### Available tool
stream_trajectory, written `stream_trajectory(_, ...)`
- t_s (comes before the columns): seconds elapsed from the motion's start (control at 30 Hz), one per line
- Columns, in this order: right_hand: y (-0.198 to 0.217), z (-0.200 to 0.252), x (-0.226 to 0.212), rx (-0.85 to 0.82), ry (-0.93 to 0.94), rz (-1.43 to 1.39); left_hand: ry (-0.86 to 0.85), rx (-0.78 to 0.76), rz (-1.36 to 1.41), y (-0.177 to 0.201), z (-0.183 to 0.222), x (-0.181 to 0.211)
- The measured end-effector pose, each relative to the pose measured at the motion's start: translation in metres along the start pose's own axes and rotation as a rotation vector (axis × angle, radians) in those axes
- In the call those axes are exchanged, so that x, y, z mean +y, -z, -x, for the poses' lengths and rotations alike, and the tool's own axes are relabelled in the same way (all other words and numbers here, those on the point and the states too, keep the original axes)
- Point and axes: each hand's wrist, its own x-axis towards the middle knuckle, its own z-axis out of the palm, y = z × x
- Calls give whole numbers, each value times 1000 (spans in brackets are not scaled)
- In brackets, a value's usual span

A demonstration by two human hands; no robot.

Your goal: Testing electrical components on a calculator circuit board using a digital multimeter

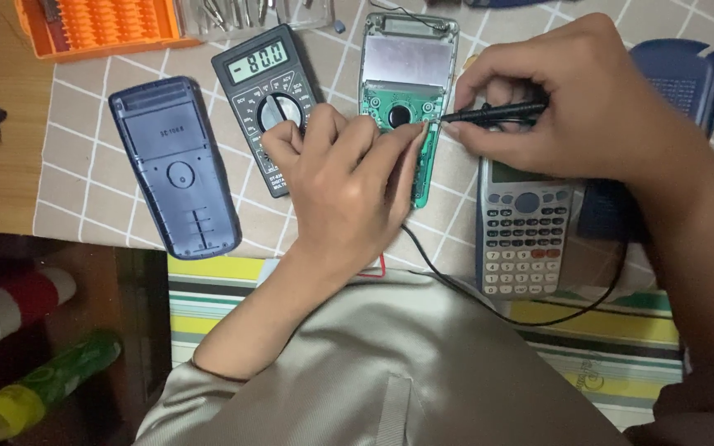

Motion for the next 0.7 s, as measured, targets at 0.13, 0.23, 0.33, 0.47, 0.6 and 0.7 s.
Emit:
stream_trajectory(0.13, 0, 0, 0, 9, 19, -10, 4, 8, -4, -1, 0, 0)
stream_trajectory(0.23, 0, 0, 2, 1, 37, 3, 4, 2, -2, 0, 0, 0)
stream_trajectory(0.33, 1, -1, 0, -2, 37, -3, 2, 5, -10, -1, 0, 0)
stream_trajectory(0.47, 0, -1, 2, -5, 48, 9, 4, 6, -4, -1, 0, 0)
stream_trajectory(0.6, 0, 0, 2, 4, 46, 7, 4, 10, -7, -2, 0, 0)
stream_trajectory(0.7, -1, 0, 3, 6, 44, 12, 3, 12, -12, -1, 0, 0)
